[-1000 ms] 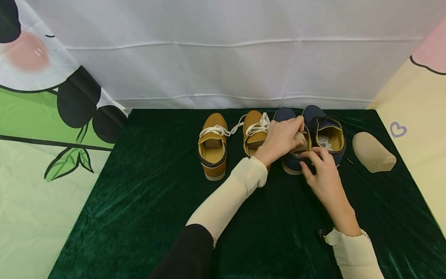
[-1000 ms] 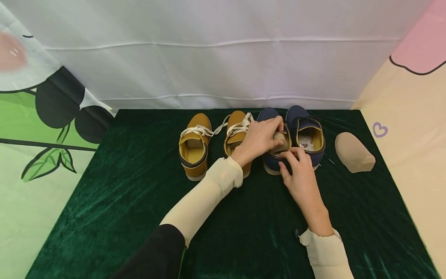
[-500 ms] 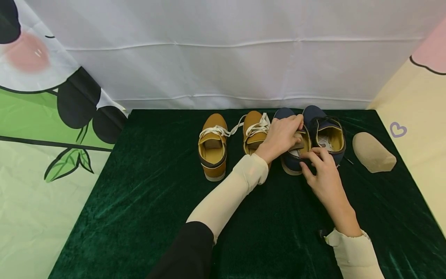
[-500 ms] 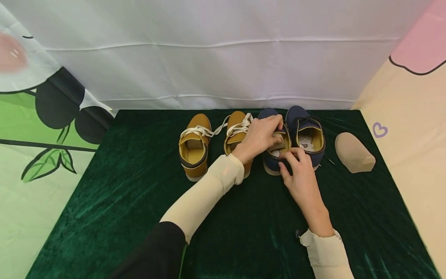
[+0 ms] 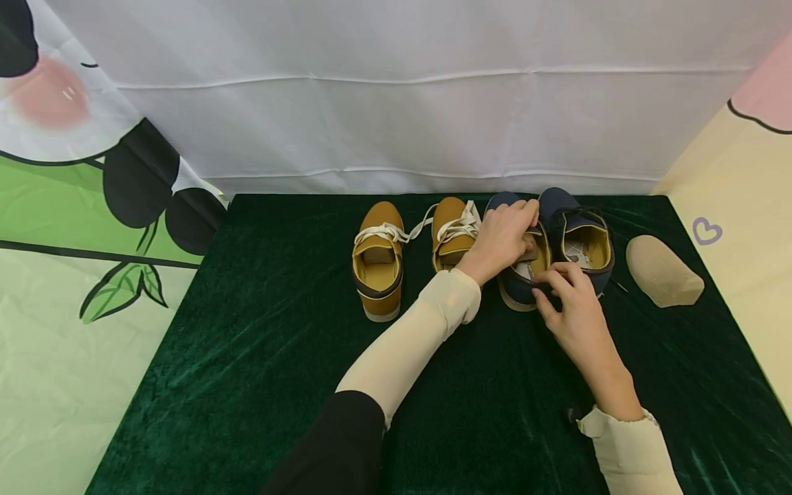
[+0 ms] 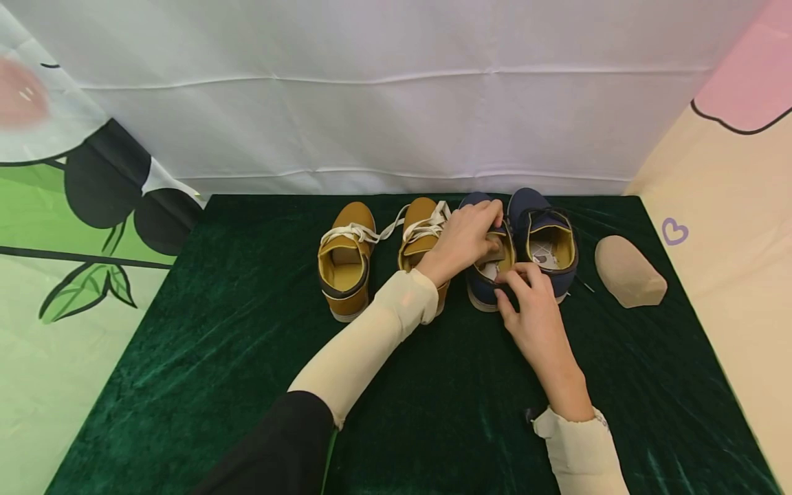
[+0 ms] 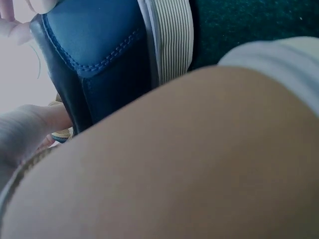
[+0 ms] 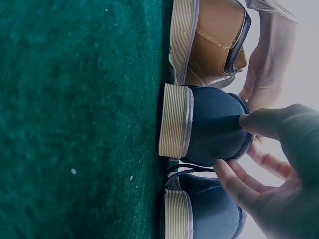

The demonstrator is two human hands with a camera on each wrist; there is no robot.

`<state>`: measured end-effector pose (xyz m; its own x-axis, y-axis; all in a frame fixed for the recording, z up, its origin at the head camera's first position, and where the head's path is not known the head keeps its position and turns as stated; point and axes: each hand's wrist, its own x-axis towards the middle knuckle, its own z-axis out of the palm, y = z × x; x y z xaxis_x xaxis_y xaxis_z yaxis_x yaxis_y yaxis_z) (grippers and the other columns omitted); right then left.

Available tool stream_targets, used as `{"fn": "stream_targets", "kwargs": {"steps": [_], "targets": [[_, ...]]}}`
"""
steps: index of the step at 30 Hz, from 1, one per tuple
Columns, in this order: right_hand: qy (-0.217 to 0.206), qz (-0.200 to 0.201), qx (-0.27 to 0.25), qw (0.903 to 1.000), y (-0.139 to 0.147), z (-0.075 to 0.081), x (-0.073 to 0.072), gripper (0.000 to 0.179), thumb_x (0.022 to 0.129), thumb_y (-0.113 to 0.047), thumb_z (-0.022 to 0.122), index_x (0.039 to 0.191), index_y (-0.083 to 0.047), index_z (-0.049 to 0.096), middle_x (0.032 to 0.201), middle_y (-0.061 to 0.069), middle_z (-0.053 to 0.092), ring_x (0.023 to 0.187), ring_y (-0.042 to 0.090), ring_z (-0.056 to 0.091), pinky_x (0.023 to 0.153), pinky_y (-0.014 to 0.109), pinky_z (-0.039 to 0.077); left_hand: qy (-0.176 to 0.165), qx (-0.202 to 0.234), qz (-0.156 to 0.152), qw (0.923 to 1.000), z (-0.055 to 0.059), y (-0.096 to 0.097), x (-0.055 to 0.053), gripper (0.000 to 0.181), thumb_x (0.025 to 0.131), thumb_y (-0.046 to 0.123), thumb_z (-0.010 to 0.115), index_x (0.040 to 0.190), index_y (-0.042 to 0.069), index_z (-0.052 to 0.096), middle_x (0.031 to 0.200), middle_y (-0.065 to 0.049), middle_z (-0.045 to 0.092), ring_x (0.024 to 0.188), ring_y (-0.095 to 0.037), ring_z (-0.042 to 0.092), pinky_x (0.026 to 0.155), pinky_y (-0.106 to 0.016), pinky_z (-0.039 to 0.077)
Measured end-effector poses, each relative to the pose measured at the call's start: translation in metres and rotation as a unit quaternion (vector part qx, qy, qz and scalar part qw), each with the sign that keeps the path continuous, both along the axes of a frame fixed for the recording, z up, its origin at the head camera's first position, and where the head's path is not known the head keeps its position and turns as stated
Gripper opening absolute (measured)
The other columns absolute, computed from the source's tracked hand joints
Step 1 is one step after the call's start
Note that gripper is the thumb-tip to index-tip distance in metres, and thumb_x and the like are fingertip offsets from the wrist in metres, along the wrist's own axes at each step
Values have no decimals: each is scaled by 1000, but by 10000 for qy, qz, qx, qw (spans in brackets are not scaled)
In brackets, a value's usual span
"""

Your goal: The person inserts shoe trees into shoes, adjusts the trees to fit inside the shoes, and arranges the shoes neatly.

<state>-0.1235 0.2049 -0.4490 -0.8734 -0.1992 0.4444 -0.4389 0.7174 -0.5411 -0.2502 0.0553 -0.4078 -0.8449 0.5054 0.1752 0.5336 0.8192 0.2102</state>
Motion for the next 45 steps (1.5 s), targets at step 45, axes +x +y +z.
{"fn": "stream_targets", "kwargs": {"steps": [45], "targets": [[46, 46, -85, 9999, -1, -1, 1, 22, 88, 6, 76, 107, -5, 70, 120, 17, 56, 106, 32, 53, 83, 21, 42, -61, -822, 456, 9956, -5, 14, -8, 32, 107, 19, 56, 139, 16, 61, 128, -1, 69, 93, -17, 72, 79, -27, 60]]}}
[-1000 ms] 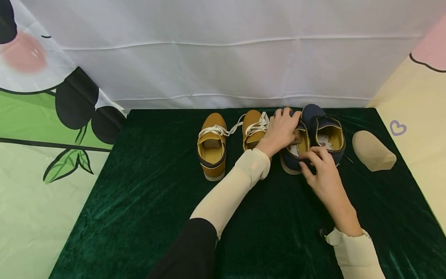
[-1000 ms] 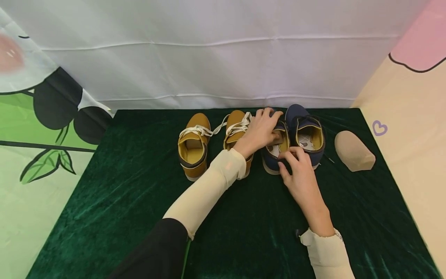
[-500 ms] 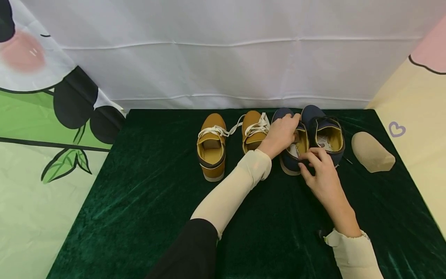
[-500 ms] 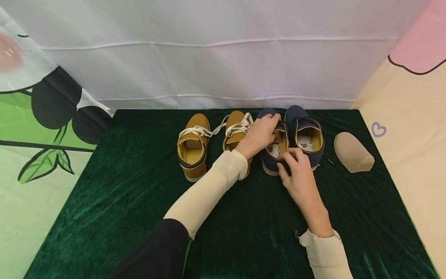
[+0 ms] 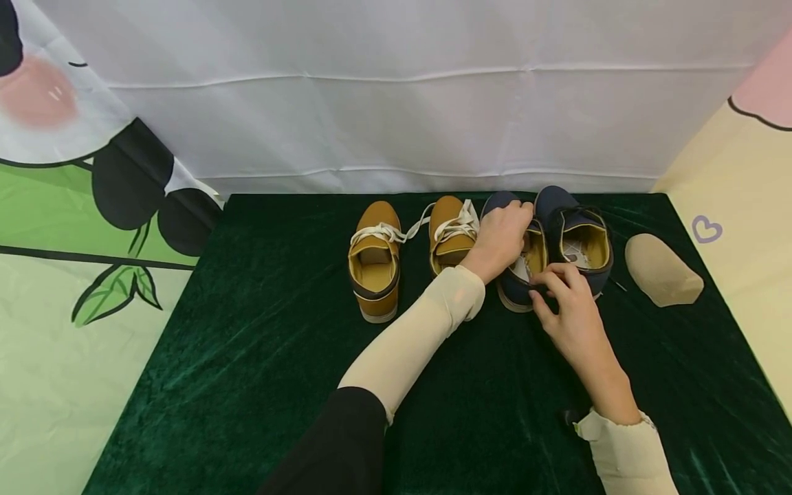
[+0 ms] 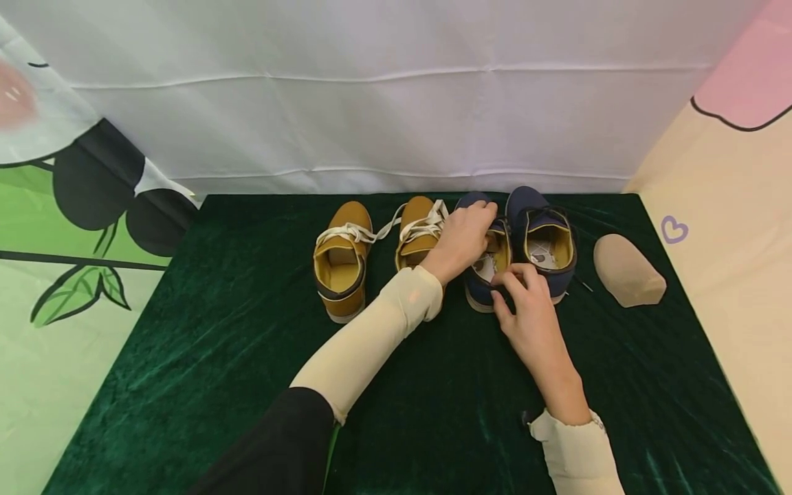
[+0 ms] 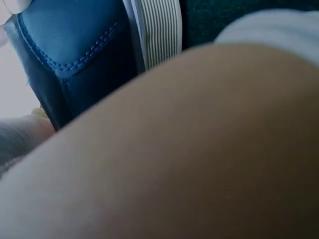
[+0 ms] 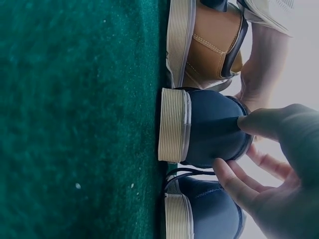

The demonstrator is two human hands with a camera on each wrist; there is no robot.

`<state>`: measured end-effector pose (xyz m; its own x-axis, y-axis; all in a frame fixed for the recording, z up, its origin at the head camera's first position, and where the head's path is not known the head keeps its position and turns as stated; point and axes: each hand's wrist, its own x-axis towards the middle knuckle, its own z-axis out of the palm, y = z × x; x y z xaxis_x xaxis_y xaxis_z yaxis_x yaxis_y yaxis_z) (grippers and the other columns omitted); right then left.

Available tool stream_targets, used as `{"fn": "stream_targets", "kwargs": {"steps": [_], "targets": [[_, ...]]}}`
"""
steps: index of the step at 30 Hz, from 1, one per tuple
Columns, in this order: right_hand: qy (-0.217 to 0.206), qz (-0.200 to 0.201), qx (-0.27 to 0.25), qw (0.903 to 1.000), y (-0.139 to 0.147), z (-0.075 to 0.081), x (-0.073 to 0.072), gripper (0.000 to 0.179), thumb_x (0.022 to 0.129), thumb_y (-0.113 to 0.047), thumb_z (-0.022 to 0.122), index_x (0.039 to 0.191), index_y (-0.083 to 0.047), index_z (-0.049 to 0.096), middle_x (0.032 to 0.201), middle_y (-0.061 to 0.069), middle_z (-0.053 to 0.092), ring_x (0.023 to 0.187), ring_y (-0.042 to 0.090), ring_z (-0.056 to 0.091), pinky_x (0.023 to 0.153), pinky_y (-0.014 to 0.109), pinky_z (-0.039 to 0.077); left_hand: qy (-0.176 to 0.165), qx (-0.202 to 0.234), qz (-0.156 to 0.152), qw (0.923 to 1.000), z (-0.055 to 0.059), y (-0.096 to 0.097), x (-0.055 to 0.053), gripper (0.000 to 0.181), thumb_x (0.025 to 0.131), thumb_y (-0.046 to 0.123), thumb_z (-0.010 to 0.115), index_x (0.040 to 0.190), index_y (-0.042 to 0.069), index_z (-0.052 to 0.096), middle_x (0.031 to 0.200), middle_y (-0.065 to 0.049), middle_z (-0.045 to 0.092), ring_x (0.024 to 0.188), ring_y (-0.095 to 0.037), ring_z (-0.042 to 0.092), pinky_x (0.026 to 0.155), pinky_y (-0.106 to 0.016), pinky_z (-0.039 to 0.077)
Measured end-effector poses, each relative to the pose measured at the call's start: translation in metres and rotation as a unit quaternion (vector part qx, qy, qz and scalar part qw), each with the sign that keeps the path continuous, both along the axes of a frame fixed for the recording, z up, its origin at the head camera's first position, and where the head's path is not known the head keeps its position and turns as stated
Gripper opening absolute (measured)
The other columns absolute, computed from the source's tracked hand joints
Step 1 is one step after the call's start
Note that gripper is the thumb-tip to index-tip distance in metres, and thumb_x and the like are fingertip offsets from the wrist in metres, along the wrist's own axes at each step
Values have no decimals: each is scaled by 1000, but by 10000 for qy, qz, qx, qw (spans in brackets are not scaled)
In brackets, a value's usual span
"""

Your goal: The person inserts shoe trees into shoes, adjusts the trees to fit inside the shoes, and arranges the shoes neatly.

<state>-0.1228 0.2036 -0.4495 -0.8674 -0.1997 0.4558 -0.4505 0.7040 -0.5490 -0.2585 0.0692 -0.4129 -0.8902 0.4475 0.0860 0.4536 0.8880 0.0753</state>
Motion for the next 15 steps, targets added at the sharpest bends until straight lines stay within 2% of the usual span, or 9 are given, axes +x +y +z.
{"fn": "stream_targets", "kwargs": {"steps": [4, 8, 11, 15], "targets": [[8, 2, -5, 10000, 0, 0, 0, 23, 88, 6, 76, 107, -5, 70, 120, 18, 57, 106, 33, 54, 83, 24, 43, 53, -111, 93, 9999, 1, 2, 0, 33, 108, 20, 55, 141, 17, 59, 130, 0, 69, 95, -17, 72, 79, -28, 60], [16, -29, -8, 10000, 0, 0, 1, 23, 88, 6, 76, 108, -5, 70, 120, 18, 57, 107, 34, 54, 84, 22, 41, -139, -310, -9, 9994, 5, 4, 2, 35, 110, 21, 52, 144, 15, 56, 135, -2, 66, 102, -19, 72, 85, -29, 61], [-1, -46, -28, 10000, 0, 0, 1, 23, 88, 5, 76, 108, -6, 71, 120, 18, 57, 108, 34, 54, 84, 17, 40, -332, -436, -101, 9984, 10, 4, 3, 37, 108, 23, 55, 144, 13, 55, 136, -4, 65, 106, -19, 72, 87, -28, 61], [19, -29, -58, 10000, 0, -1, 1, 23, 88, 5, 76, 108, -5, 70, 120, 19, 56, 108, 34, 53, 84, 15, 39, -387, -288, -94, 9988, 13, 1, 3, 36, 105, 23, 61, 140, 15, 60, 130, -2, 68, 105, -18, 72, 86, -27, 60]]}}
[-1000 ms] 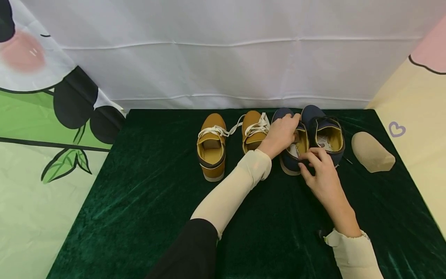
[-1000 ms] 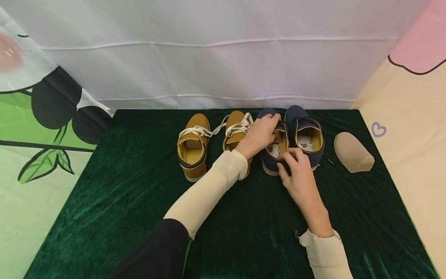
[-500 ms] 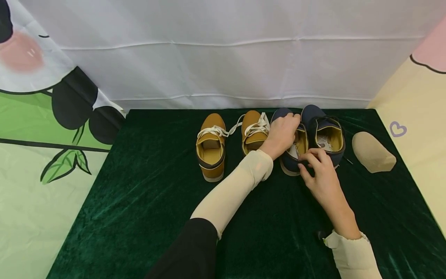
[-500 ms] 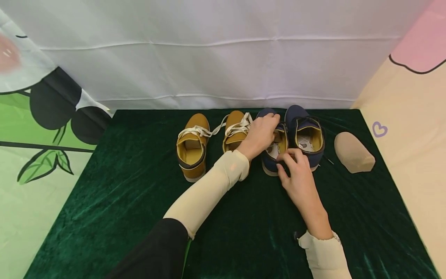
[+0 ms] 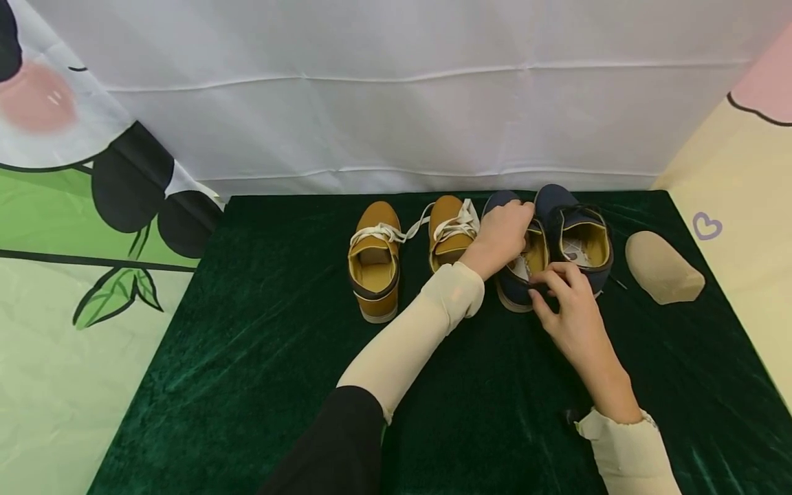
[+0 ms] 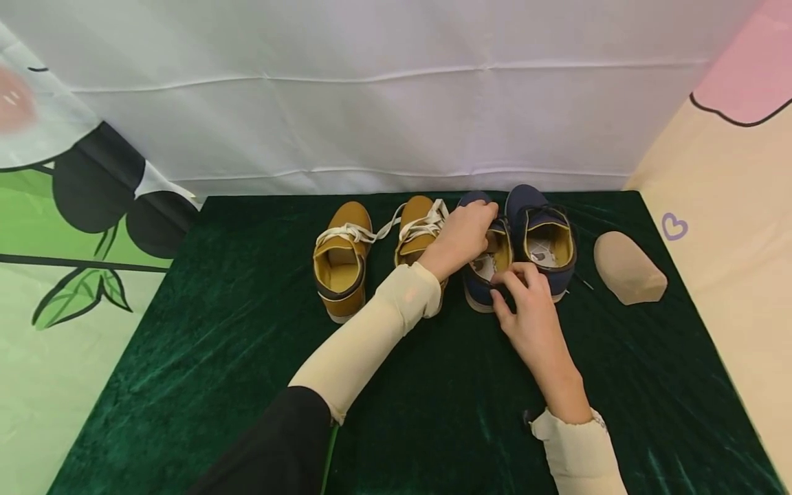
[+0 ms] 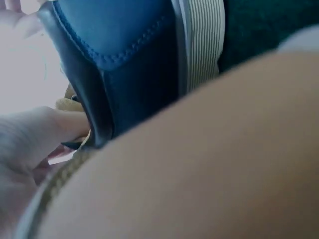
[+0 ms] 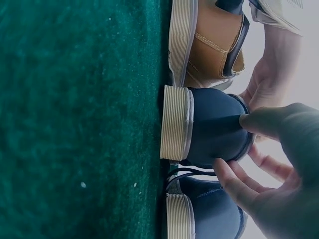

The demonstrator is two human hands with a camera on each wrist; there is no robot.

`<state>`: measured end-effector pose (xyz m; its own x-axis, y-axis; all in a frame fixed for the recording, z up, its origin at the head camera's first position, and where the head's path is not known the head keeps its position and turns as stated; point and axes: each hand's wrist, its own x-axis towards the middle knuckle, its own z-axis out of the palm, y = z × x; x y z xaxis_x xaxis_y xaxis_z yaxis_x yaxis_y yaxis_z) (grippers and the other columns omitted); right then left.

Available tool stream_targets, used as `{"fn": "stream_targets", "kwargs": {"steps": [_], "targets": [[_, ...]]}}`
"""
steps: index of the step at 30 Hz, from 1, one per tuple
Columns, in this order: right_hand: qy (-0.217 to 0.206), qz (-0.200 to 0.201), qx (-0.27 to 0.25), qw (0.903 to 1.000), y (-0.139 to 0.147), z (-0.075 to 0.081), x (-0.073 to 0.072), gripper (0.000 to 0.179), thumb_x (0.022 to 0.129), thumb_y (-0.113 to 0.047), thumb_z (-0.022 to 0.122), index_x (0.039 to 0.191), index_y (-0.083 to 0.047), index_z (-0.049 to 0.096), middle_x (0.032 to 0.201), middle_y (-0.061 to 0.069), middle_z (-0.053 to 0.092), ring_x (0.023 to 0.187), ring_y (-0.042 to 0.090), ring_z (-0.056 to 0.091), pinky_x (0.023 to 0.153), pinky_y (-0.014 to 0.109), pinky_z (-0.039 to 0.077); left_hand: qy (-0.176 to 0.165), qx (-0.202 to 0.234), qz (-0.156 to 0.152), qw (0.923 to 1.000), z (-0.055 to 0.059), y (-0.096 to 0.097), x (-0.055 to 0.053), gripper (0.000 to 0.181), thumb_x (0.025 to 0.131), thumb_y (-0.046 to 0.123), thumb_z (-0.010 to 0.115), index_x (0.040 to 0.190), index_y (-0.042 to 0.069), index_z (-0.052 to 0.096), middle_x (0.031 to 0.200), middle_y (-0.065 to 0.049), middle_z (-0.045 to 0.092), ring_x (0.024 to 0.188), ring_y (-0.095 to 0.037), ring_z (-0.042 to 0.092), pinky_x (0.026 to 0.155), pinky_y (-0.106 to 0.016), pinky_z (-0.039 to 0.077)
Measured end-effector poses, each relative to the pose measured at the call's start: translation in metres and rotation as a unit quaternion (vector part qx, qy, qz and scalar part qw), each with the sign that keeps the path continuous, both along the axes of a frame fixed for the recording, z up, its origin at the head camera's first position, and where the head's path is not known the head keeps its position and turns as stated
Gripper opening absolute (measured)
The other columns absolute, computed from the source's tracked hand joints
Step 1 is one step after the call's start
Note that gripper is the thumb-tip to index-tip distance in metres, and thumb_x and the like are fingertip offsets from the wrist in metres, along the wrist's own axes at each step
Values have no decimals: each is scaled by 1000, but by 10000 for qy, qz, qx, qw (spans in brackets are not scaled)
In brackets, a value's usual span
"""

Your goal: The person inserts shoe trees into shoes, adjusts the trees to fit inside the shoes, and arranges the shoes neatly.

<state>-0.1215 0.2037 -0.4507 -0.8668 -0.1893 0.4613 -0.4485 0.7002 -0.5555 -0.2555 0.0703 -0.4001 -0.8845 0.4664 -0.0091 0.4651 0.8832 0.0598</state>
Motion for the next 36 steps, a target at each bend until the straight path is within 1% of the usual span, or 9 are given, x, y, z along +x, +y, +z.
{"fn": "stream_targets", "kwargs": {"steps": [4, 10, 14, 17, 19, 24, 27, 31, 36], "targets": [[45, 11, 3, 10000, 0, 0, 0, 23, 88, 6, 76, 108, -5, 70, 120, 19, 56, 107, 34, 53, 83, 16, 40, 40, 214, 45, 9998, 0, -1, 1, 36, 105, 19, 61, 141, 18, 61, 129, 0, 70, 105, -17, 72, 86, -27, 59], [-17, 5, 69, 10000, 1, 1, -1, 24, 89, 5, 76, 111, -5, 69, 121, 19, 55, 108, 33, 54, 82, 28, 46, -89, 353, 279, 9989, -1, 0, 1, 44, 105, 19, 61, 148, 20, 55, 137, 1, 66, 112, -18, 70, 94, -29, 58], [-150, -4, 95, 9998, 4, 1, 0, 26, 91, 4, 75, 114, -5, 69, 122, 19, 55, 109, 32, 54, 83, 31, 50, -176, 321, 443, 9983, -2, 2, 2, 45, 105, 24, 61, 149, 19, 51, 140, -2, 62, 116, -23, 67, 100, -37, 57], [-223, -10, 35, 9997, 6, 2, 1, 28, 91, 4, 74, 117, -4, 68, 124, 19, 54, 110, 32, 54, 86, 25, 48, -244, 330, 545, 9977, -2, 4, 4, 49, 104, 28, 61, 151, 21, 48, 141, -1, 61, 120, -25, 64, 104, -43, 53], [-264, -29, -7, 9996, 7, 2, 2, 29, 92, 3, 74, 119, -5, 68, 126, 19, 53, 111, 31, 55, 87, 19, 46, -280, 409, 540, 9973, -1, 7, 6, 53, 103, 29, 60, 154, 23, 45, 144, 1, 59, 124, -24, 61, 107, -44, 50], [-328, -101, -41, 9994, 12, 4, 5, 32, 93, 3, 73, 123, -3, 66, 127, 19, 53, 111, 31, 56, 90, 5, 37, -342, 772, 342, 9958, 0, 15, 9, 59, 103, 29, 55, 159, 31, 38, 158, 6, 48, 141, -22, 50, 115, -45, 41], [-323, -136, -75, 9994, 17, 6, 6, 34, 92, 4, 73, 124, -1, 64, 125, 20, 54, 111, 33, 56, 92, -2, 32, -298, 909, 178, 9953, 0, 20, 10, 56, 104, 33, 52, 159, 35, 38, 161, 11, 44, 146, -18, 45, 119, -44, 37], [-308, -209, -98, 9993, 25, 8, 8, 34, 92, 6, 72, 125, 2, 63, 126, 22, 54, 111, 36, 56, 92, -3, 31, -228, 960, 26, 9951, -2, 25, 10, 49, 107, 45, 48, 155, 39, 42, 159, 13, 47, 145, -14, 47, 118, -43, 37], [-291, -310, -98, 9990, 34, 8, 11, 34, 92, 6, 71, 125, 1, 64, 125, 22, 54, 109, 38, 56, 91, 1, 34, -227, 752, 55, 9969, -7, 33, 10, 51, 106, 57, 47, 153, 41, 44, 158, 13, 47, 144, -16, 47, 120, -46, 35]]}}
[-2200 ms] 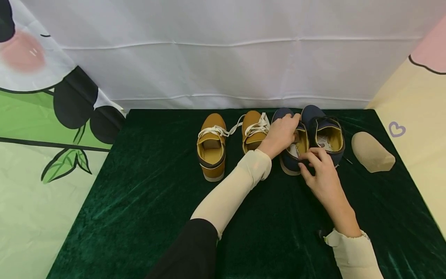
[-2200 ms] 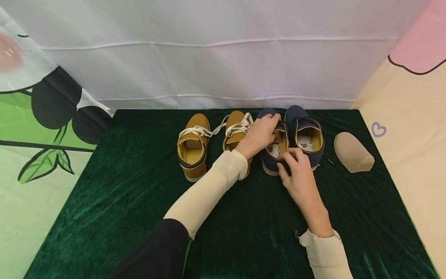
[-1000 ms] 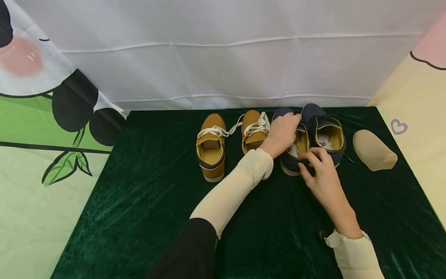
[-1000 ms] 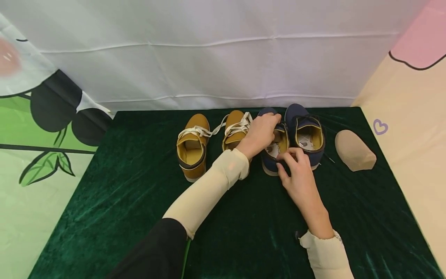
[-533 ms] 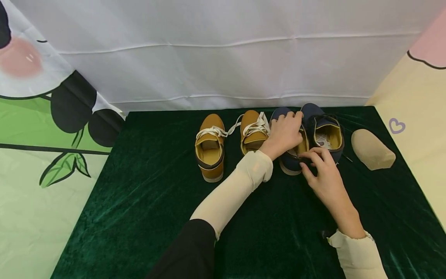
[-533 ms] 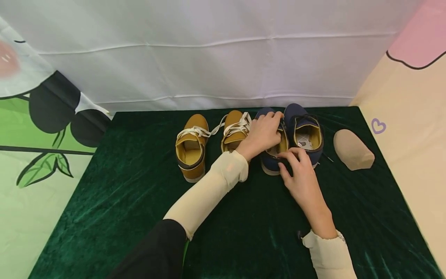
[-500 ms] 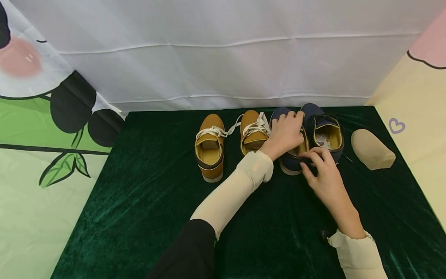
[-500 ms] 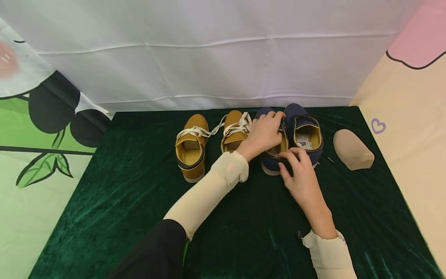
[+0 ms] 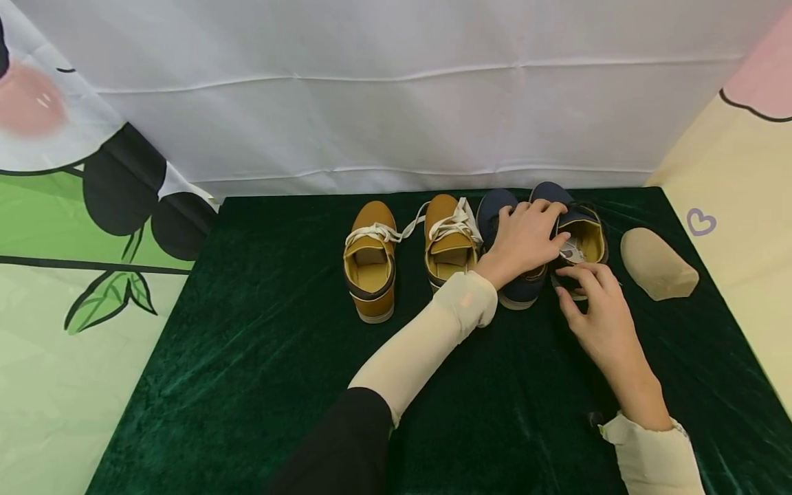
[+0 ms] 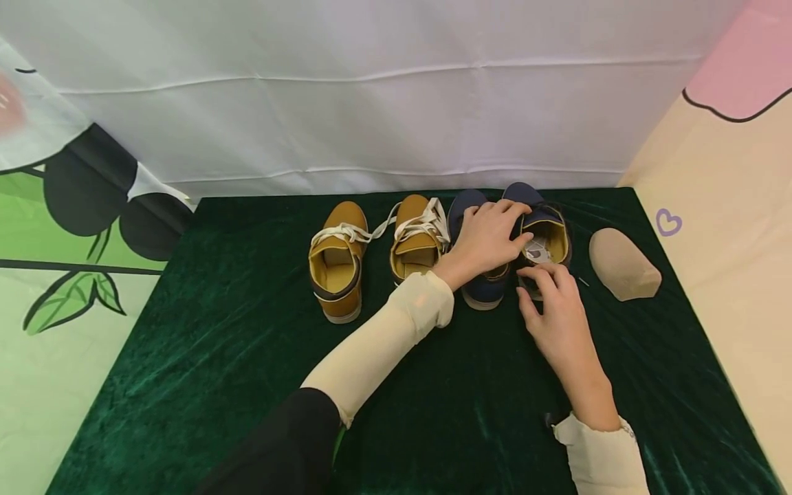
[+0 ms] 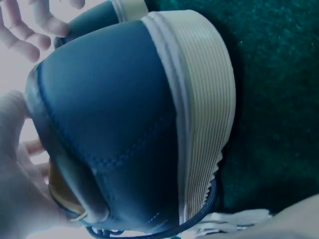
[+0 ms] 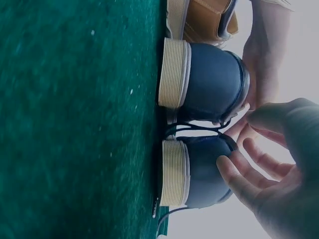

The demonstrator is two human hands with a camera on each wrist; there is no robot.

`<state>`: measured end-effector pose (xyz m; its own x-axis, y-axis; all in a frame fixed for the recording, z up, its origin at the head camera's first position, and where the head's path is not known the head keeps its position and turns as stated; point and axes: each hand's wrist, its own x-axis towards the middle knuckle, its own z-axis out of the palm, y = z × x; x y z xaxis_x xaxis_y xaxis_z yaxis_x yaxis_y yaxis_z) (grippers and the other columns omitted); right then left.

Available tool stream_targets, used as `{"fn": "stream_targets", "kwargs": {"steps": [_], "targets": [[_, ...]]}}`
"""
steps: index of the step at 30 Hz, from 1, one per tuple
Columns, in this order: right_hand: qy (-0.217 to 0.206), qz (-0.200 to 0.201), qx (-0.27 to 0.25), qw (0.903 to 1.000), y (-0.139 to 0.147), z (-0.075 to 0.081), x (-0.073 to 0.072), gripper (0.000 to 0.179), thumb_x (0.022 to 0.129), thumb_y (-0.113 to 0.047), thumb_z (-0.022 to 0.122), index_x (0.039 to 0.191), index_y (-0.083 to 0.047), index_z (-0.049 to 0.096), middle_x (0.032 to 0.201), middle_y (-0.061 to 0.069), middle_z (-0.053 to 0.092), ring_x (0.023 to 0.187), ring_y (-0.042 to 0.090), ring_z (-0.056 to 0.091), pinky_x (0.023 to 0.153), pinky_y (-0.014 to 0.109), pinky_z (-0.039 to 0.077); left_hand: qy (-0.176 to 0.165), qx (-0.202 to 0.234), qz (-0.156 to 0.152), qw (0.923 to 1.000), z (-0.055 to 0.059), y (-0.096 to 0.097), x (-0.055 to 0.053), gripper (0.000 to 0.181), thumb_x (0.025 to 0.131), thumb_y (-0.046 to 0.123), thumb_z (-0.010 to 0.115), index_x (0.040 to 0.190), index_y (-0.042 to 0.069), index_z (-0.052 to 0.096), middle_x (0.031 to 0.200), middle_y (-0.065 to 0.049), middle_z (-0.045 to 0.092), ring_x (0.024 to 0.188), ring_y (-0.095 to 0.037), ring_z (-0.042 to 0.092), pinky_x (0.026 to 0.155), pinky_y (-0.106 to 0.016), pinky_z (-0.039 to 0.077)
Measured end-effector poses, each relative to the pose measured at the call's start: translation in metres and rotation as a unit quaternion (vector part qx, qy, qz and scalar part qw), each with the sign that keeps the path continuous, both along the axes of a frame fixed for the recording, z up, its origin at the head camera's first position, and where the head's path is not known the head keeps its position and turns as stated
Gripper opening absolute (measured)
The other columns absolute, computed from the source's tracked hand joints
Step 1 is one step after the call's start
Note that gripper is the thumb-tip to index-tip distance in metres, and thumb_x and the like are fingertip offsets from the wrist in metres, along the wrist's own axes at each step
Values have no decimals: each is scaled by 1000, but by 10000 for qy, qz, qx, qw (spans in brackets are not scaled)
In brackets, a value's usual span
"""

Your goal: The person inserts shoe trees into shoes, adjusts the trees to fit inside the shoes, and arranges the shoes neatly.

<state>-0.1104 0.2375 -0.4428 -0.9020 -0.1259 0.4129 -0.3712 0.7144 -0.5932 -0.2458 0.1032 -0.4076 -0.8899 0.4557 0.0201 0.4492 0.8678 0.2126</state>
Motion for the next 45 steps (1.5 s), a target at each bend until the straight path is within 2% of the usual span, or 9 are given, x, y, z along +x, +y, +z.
{"fn": "stream_targets", "kwargs": {"steps": [3, 10, 20, 22, 25, 27, 29, 39, 45], "targets": [[-15, -51, -45, 10000, 5, -1, 1, 34, 93, 7, 70, 125, 1, 64, 125, 23, 54, 107, 38, 57, 90, 1, 34, 98, -171, 88, 9998, -4, 4, 0, 50, 105, 59, 48, 152, 41, 45, 155, 13, 50, 143, -18, 48, 119, -48, 35], [-169, -268, -98, 9994, 18, -3, 4, 32, 95, 5, 69, 126, 0, 63, 128, 23, 53, 109, 37, 54, 91, 1, 32, 734, -153, 215, 9970, -16, 11, -1, 38, 108, 52, 49, 142, 36, 52, 135, 11, 67, 122, -18, 62, 105, -46, 43], [-359, -469, 27, 9982, 41, -9, 2, 34, 96, 2, 68, 129, -1, 63, 129, 26, 53, 114, 42, 51, 90, -1, 25, 975, -260, 225, 9946, -21, 14, -2, 36, 110, 49, 45, 143, 39, 52, 134, 12, 69, 118, -18, 65, 101, -45, 45], [-382, -529, 115, 9978, 46, -9, 0, 34, 96, 1, 68, 130, -1, 63, 129, 26, 54, 114, 42, 50, 91, 7, 29, 963, -307, 208, 9947, -21, 13, -2, 36, 110, 49, 44, 145, 41, 51, 134, 12, 69, 119, -18, 64, 102, -46, 45], [-504, -610, 236, 9966, 54, -9, -3, 35, 98, 0, 66, 132, 0, 60, 132, 30, 52, 118, 47, 47, 102, 37, 40, 964, -362, 188, 9945, -21, 13, -2, 36, 111, 48, 43, 146, 42, 50, 134, 14, 69, 119, -18, 63, 104, -47, 44], [-561, -661, 312, 9957, 60, -9, -6, 36, 98, -1, 65, 134, 2, 59, 134, 33, 51, 121, 51, 44, 103, 60, 38, 962, -369, 167, 9945, -20, 12, -1, 36, 111, 47, 43, 146, 42, 50, 133, 14, 69, 119, -18, 62, 103, -47, 44], [-679, -727, 410, 9942, 66, -9, -8, 38, 100, -3, 64, 136, 3, 56, 137, 36, 48, 125, 55, 41, 104, 73, 32, 946, -352, 139, 9948, -19, 12, -1, 35, 111, 47, 44, 145, 42, 51, 133, 15, 69, 119, -19, 62, 103, -46, 44], [-1435, -1206, 918, 9780, 95, -6, -18, 57, 103, -14, 58, 156, -1, 40, 163, 34, 25, 150, 62, 13, 120, 79, 4, 708, -197, 172, 9971, -15, 10, -2, 29, 110, 47, 45, 136, 39, 55, 124, 15, 74, 116, -19, 63, 104, -48, 43], [-1445, -1091, 1041, 9779, 114, -14, -23, 54, 102, -13, 57, 152, 2, 42, 163, 39, 22, 149, 66, 12, 118, 82, 5, 691, -158, 218, 9972, -15, 10, -3, 28, 111, 47, 42, 133, 38, 56, 116, 15, 76, 114, -18, 64, 104, -48, 43]]}}
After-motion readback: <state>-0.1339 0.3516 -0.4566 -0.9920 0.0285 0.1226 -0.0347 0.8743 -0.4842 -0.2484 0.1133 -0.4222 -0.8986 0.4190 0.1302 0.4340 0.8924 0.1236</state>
